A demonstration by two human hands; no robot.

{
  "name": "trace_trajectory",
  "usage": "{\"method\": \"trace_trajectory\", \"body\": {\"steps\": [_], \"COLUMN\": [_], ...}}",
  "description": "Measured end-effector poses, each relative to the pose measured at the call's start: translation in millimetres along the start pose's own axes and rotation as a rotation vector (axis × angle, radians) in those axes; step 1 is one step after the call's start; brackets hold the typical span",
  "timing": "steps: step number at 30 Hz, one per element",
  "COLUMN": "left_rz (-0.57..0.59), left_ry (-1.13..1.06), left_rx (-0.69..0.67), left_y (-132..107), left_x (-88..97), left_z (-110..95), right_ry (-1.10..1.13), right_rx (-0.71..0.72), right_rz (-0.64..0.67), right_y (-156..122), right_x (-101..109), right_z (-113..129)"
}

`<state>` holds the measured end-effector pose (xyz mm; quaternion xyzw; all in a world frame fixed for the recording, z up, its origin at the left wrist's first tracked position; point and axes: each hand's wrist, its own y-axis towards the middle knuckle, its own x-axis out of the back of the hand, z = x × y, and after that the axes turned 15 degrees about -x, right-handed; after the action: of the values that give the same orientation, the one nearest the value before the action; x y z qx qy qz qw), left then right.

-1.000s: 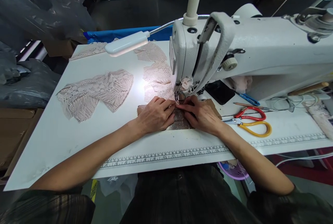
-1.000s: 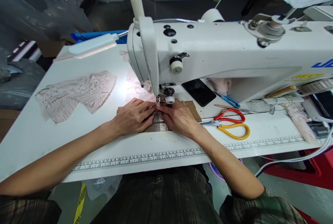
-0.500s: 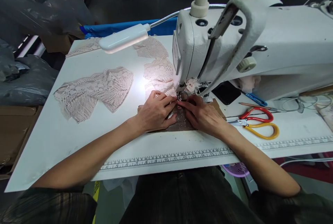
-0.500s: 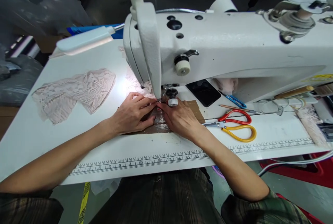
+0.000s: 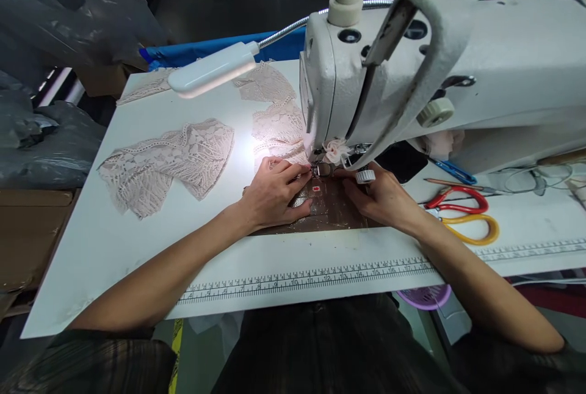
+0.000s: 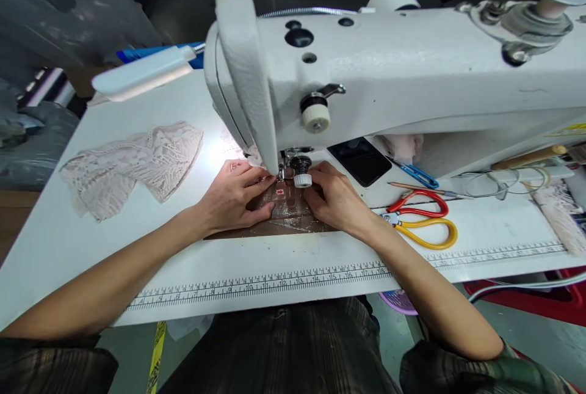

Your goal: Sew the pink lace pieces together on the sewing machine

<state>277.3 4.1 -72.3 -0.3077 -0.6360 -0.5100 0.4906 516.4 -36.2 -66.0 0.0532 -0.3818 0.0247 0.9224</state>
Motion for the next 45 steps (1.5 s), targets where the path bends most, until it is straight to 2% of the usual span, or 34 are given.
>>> {"method": "trace_trajectory", "body": {"steps": [7, 13, 21, 26, 34, 39, 45], "left_rz": [-0.020, -0.058, -0.080, -0.057, -0.047, -0.041, -0.028], "left_ry": [-0.021, -0.019, -0.005, 0.028, 0.005, 0.001, 0.007], "left_rx": [0.023, 0.026, 0.004, -0.015, -0.017, 0.001, 0.015], "left_y": [-1, -2, -2, -2, -1, -2, -1], "left_x": [-3.0, -6.0, -5.6, -4.5, -2.7, -3.2, -3.4], "left_z": [2, 2, 0, -1, 0, 0, 2], "right_ry": [-0.019, 0.018, 0.191, 0.200, 0.155, 0.104, 0.082], "right_rx": [-0.194, -0.283, -0.301, -0.297, -0.280, -0.245, -0.184], "right_rz": [0.142, 0.143, -0.014, -0.079, -0.109, -0.077, 0.067], "right_y": [14, 25, 14, 13, 10, 8, 11], "right_x": [8, 8, -8, -11, -12, -6, 3], "right_z": [2, -7, -21, -22, -17, -9, -10]}}
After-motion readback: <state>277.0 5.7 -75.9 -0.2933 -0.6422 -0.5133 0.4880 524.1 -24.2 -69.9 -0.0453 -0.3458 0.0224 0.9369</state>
